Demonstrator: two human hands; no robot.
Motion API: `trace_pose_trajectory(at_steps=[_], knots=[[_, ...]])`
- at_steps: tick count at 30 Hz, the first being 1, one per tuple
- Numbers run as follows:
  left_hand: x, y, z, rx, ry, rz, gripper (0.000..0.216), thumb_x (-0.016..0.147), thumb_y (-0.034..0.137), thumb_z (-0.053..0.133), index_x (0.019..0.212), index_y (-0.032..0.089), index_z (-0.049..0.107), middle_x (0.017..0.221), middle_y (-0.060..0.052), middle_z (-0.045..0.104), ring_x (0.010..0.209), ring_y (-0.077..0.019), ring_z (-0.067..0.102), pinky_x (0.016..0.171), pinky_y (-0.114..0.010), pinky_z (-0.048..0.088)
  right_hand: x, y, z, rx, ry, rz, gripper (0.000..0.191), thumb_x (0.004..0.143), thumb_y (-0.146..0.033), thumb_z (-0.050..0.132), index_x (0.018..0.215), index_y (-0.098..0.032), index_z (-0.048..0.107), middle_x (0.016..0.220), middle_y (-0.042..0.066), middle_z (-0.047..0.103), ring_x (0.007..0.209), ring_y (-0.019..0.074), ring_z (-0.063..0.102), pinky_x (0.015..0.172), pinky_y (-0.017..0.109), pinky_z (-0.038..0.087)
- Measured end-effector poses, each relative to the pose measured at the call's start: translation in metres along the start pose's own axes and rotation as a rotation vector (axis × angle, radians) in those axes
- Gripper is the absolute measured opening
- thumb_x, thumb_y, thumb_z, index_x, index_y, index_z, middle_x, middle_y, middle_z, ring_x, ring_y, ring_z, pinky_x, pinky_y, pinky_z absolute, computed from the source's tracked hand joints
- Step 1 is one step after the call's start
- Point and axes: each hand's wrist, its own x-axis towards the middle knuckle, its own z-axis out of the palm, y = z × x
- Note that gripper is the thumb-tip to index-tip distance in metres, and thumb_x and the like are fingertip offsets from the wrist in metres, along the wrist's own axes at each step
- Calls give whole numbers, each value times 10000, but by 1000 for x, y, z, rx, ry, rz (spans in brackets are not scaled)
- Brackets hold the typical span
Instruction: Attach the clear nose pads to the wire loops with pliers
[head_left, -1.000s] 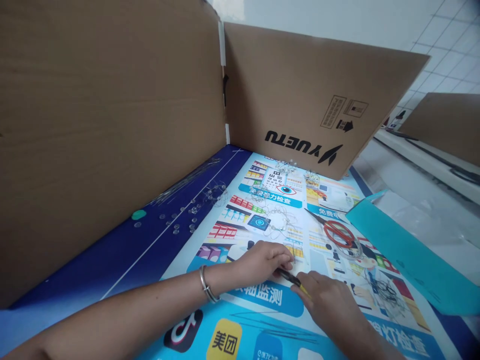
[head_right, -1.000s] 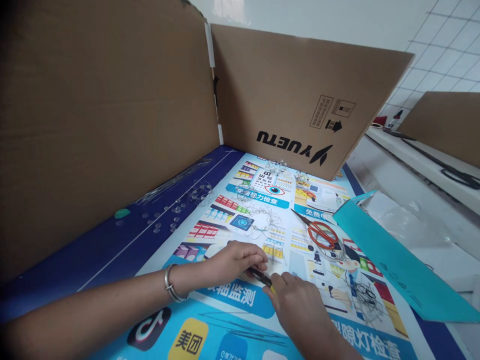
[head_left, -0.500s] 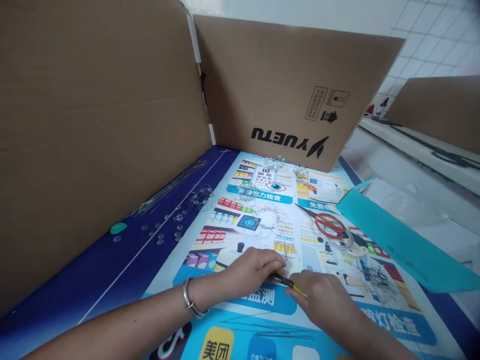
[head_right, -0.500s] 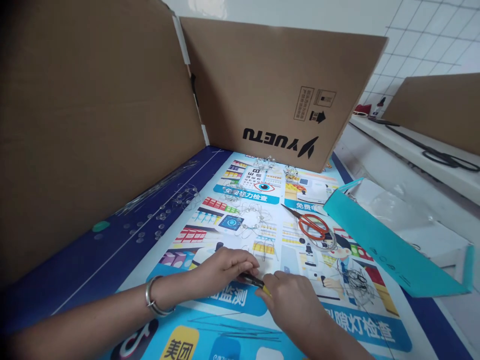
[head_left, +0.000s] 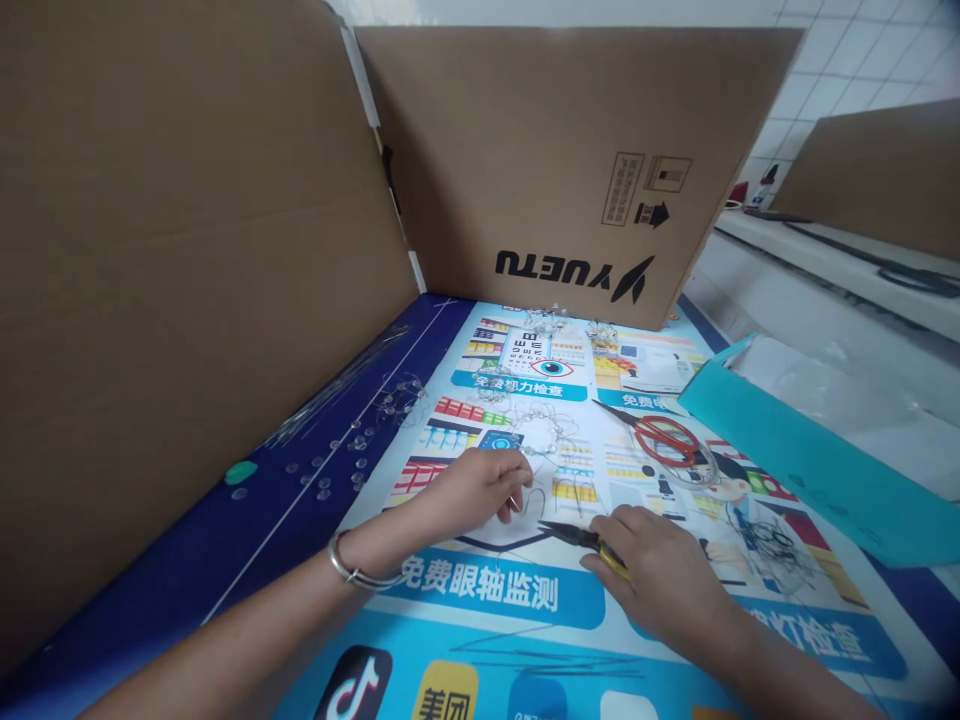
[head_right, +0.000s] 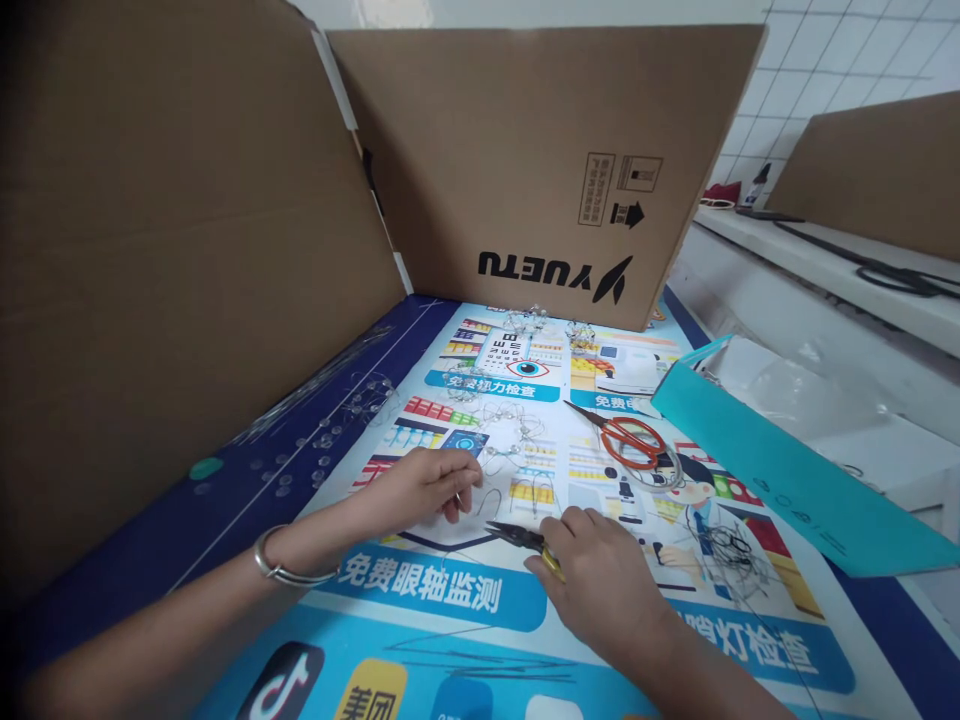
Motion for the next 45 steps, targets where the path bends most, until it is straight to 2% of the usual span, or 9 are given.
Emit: trace_pose_trajectory(at_steps=[4,7,13,17,22,29,37,41,45], knots=[[-4,2,-2,505,-3,29,294,872,300,358,761,163,594,699,-46,638,612,-165,570,549,-246,370,1,2,-1,-59,-9,9,236,858,-391,462,991,-223,562,877,56,578,822,210,518,664,313,362],[-4,2,-3,699,-10,63,310,879,314,355,777,161,605,754,-71,649,668,-192,570,559,-261,350,0,3,-2,-96,-4,8,230,855,-377,470,985,-217,569,874,62,578,833,218,516,679,325,362],[-4,-5,-4,712,-5,138,235,862,305,420,866,171,614,867,-73,624,777,-196,559,623,-273,373,-1,2,-2,-122,7,-43,235,853,-373,471,974,-203,580,864,71,582,836,216,519,686,322,365],[-13,2,-3,801,33,167,180,830,276,472,828,147,598,864,-86,599,786,-206,553,618,-282,382,-2,0,-1,-124,35,-84,223,849,-362,480,961,-198,583,857,70,581,831,207,521,691,315,368],[-30,16,12,928,-102,213,121,800,191,480,799,142,591,768,-91,612,676,-209,564,559,-292,386,0,0,3,-116,42,-90,217,848,-349,481,970,-195,575,862,69,577,841,208,518,704,319,371],[-36,19,28,962,-142,280,225,682,-22,423,747,132,573,703,-86,595,603,-177,547,498,-277,346,4,0,5,-112,65,-102,212,846,-360,474,933,-193,570,840,61,567,796,192,512,656,299,360],[-35,5,30,952,-95,364,206,705,34,428,783,141,585,721,-92,593,595,-178,524,477,-286,308,4,1,5,-104,37,-82,205,846,-360,475,932,-196,564,847,58,560,794,195,495,646,296,347],[-35,9,25,956,-112,365,195,738,46,412,807,135,571,741,-93,605,610,-183,540,480,-280,306,5,1,4,-65,17,-70,213,849,-370,469,930,-198,565,857,58,558,819,201,496,666,304,364],[-35,18,19,917,-109,305,169,785,89,396,827,145,550,688,-78,610,543,-175,542,472,-271,306,5,4,4,-3,17,-68,226,846,-367,471,960,-196,565,881,64,562,833,201,502,673,304,388]])
